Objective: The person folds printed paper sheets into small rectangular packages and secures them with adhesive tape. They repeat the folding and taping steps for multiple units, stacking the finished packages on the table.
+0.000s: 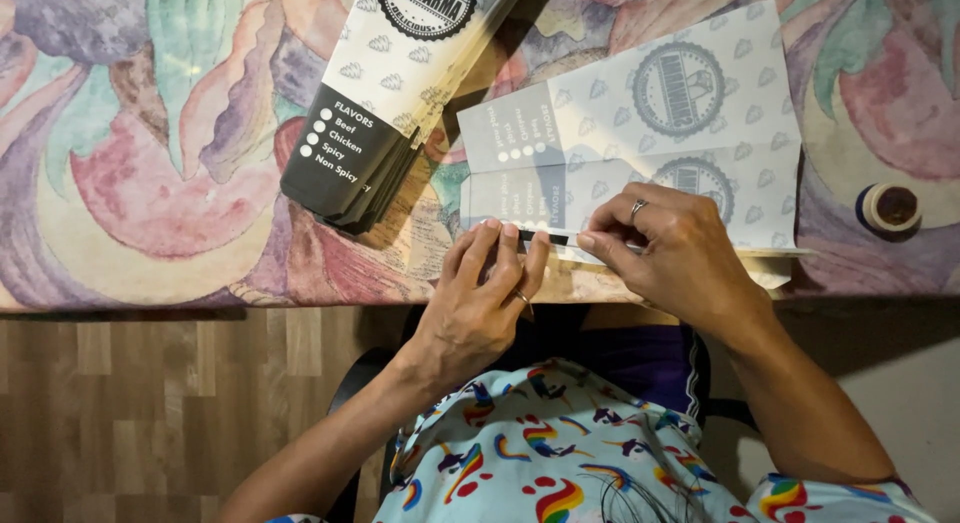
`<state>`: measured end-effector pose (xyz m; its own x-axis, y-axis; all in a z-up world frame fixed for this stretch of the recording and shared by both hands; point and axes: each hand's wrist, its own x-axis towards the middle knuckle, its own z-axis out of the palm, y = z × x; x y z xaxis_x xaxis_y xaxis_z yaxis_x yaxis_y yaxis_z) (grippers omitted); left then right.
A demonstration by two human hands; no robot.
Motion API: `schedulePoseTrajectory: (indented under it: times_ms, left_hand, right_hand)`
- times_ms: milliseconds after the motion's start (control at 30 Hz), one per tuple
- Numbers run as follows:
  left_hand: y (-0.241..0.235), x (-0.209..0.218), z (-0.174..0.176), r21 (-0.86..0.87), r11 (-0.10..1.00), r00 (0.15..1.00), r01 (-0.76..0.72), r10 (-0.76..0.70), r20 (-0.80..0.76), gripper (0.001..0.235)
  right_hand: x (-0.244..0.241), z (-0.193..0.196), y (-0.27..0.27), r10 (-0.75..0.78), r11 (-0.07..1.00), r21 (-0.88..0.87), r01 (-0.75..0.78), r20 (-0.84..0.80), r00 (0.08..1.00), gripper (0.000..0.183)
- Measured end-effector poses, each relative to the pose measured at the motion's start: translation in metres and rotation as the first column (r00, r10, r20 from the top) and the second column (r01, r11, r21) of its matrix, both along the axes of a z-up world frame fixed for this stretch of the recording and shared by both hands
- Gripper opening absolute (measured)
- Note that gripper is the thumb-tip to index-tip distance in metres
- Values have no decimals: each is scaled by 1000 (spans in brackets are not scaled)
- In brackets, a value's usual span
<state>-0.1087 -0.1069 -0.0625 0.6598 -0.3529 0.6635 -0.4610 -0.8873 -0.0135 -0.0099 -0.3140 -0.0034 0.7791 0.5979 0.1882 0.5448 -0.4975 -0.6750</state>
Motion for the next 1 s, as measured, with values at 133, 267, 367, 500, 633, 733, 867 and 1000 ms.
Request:
schedulePoseTrajectory:
  times_ms: [133, 267, 367, 500, 633, 733, 867, 1000]
  left_hand:
    - [-4, 0, 2, -61, 998, 999, -7, 4, -40, 40]
    - [-6, 0, 0, -37, 999, 998, -36, 34, -53, 44]
    - [-8, 0, -2, -8, 999, 997, -46, 46, -57, 44]
    - [-12, 0, 3, 59, 996, 995, -67, 71, -67, 46]
    - [-16, 0, 6, 120, 990, 993, -80, 90, -74, 48]
    - [-19, 1, 6, 142, 985, 989, -97, 112, -99, 48]
    - [-21, 0, 16, 194, 978, 982, -78, 109, -157, 48]
    - [-23, 0, 28, 262, 963, 970, -64, 122, -209, 49]
  right_hand:
    - [-2, -1, -10, 13, 998, -60, -8, 70, 997, 4]
    - [-4, 6, -26, 46, 991, -127, -30, 125, 991, 5]
    - [-5, 5, -35, 20, 993, -120, -6, 110, 994, 5]
    - [-5, 3, -37, -47, 997, -53, 47, 16, 999, 5]
    - [0, 7, -35, -52, 998, -48, 51, -25, 998, 6]
    - [3, 12, -32, -61, 998, -17, 59, -122, 991, 8]
    - [10, 8, -33, -144, 976, -190, 107, -192, 971, 10]
    - [8, 11, -30, -178, 950, -281, 138, -120, 977, 12]
